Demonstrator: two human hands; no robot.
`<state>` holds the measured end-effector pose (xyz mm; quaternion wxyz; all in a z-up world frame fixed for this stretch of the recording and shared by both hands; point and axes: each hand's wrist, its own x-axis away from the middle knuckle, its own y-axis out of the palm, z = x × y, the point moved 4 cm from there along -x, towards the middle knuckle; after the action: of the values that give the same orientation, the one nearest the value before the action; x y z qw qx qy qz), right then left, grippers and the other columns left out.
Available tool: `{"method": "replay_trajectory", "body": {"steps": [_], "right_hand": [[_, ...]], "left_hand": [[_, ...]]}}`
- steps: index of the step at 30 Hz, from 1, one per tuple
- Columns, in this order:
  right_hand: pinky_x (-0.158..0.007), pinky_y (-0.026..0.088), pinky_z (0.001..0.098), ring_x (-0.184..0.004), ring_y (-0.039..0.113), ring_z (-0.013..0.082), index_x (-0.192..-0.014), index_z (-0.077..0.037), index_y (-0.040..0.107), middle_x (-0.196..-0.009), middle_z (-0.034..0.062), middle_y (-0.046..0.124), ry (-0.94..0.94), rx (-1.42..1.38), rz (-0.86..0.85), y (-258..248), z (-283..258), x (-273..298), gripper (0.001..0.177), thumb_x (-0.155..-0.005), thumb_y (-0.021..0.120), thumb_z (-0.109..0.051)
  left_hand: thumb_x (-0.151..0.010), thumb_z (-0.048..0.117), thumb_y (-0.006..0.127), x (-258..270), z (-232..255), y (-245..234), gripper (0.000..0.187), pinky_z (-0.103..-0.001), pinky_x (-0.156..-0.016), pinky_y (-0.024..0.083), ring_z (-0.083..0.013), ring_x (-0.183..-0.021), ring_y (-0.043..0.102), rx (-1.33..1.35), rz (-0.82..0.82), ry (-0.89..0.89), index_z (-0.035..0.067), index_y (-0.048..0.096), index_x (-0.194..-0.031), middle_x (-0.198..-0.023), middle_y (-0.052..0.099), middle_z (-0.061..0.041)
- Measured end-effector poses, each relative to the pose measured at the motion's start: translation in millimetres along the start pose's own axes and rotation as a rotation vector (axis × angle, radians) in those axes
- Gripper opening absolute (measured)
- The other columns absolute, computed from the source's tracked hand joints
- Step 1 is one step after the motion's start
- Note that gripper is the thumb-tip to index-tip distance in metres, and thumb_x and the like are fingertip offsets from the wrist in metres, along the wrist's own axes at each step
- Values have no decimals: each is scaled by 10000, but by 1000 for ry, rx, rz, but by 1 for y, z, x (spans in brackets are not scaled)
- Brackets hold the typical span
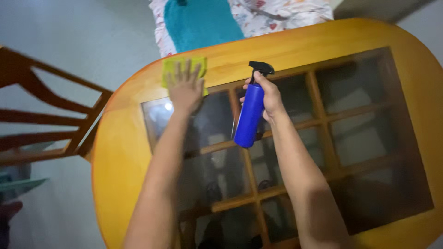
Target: The person wipes the glass top and wooden frame of a dining table using a yellow cloth. They spray the surface with a blue spray bottle and continue wiping in circular and linear motions across the table.
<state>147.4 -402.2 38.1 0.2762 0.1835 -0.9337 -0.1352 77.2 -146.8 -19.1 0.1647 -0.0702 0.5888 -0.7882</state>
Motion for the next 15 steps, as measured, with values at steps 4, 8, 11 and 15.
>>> {"method": "replay_trajectory", "body": {"steps": [4,8,11,15], "right_hand": [[-609,618,403,-657,727,254,-1052,-51,643,-948,115,685,-49,-36,-4,-37,-10,1,449,-964,661,-491],[-632,632,403,-691,736,246,-1154,-45,646,-1025,122,687,-112,-57,1,-79,-36,17,482,-965,635,-489],[-665,636,399,-739,737,237,-1224,-40,632,-1063,128,687,-161,-85,-18,-110,-60,30,491,-992,612,-473],[-695,632,393,-778,738,232,-1259,-45,614,-1083,118,688,-208,-85,-58,-144,-83,56,464,-1014,603,-439]], "left_hand": [[-1052,520,399,-3,-3,-8,589,-653,-1237,59,-340,-1581,116,-41,-104,-69,310,388,-1602,-1713,212,-35],[-1066,503,347,-7,14,7,595,-691,-1221,25,-358,-1590,94,-42,1,-304,301,368,-1626,-1733,192,-45],[-1068,514,354,-20,42,28,599,-696,-1208,12,-381,-1580,76,-60,34,-338,288,350,-1623,-1731,166,-72],[-1069,505,388,-40,121,63,627,-666,-1233,37,-400,-1580,95,-90,15,-206,246,343,-1638,-1726,174,-96]]}}
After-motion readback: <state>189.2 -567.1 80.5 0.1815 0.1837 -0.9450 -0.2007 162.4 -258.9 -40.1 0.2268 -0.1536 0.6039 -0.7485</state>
